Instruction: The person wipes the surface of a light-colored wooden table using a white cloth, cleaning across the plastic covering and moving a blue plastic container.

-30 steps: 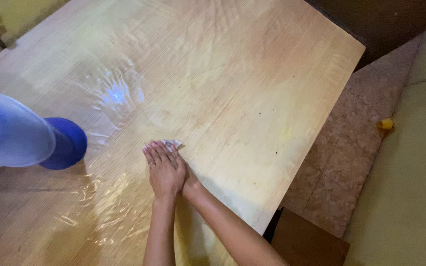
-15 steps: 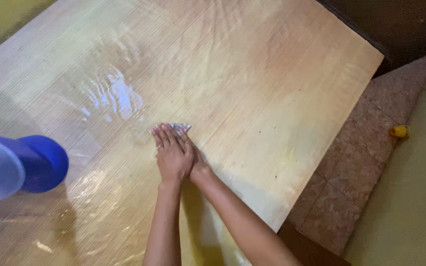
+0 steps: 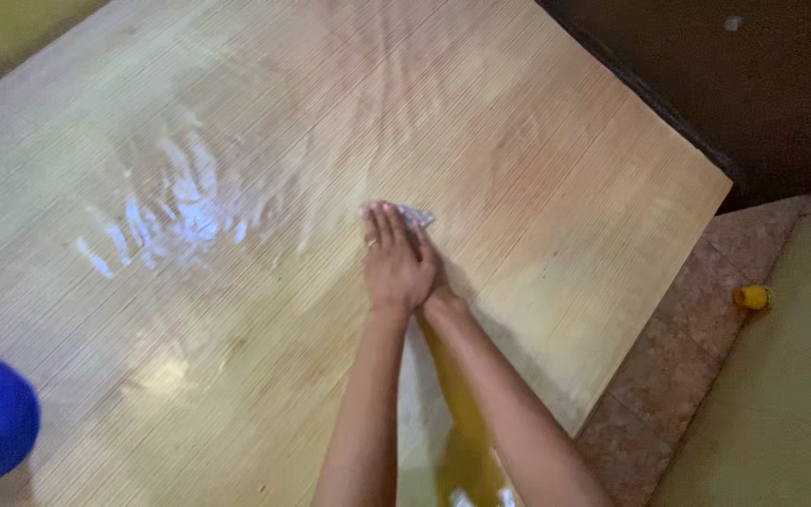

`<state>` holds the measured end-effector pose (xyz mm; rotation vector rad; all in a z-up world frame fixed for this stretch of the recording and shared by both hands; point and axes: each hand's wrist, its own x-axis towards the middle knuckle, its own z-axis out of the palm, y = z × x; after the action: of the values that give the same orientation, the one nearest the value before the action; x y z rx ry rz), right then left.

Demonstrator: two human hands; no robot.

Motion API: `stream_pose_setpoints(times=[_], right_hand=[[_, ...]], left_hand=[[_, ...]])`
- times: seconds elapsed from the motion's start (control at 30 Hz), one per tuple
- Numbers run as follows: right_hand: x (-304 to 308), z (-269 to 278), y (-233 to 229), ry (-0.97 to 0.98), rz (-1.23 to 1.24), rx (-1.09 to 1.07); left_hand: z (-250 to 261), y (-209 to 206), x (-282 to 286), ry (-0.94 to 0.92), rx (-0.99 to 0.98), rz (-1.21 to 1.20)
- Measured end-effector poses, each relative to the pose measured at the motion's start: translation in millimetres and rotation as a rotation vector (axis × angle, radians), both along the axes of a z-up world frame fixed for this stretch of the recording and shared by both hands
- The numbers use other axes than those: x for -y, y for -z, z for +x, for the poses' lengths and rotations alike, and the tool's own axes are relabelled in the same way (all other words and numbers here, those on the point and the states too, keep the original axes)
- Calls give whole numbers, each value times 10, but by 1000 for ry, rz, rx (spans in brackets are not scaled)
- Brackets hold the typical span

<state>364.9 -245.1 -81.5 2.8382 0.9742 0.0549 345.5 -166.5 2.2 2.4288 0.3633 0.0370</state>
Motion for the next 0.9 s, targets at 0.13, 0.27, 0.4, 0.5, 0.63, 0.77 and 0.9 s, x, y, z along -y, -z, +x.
stream_pose_setpoints(times=[0.13,0.27,0.4,0.5,0.63,0.77,0.9], right_hand=[[506,436,-24,58,-37,17],[700,599,32,76,-65,17],[634,581,140,85,-138,42],[493,502,87,52,-443,194],[201,140,-121,97,-260,157],[-167,-231,-209,28,-6,48],[-716,-665,-214,-84,-79,70]], left_hand=[[480,-51,380,137,-80,40],[627,-90,570,113,-106,9],[604,-117,511,97,-68,-70],[560,-211,407,132,-163,-104],[301,-137,243,101,-158,-91],[-110,119,-72,85,-25,187],[-607,217,-566,-35,19,65]])
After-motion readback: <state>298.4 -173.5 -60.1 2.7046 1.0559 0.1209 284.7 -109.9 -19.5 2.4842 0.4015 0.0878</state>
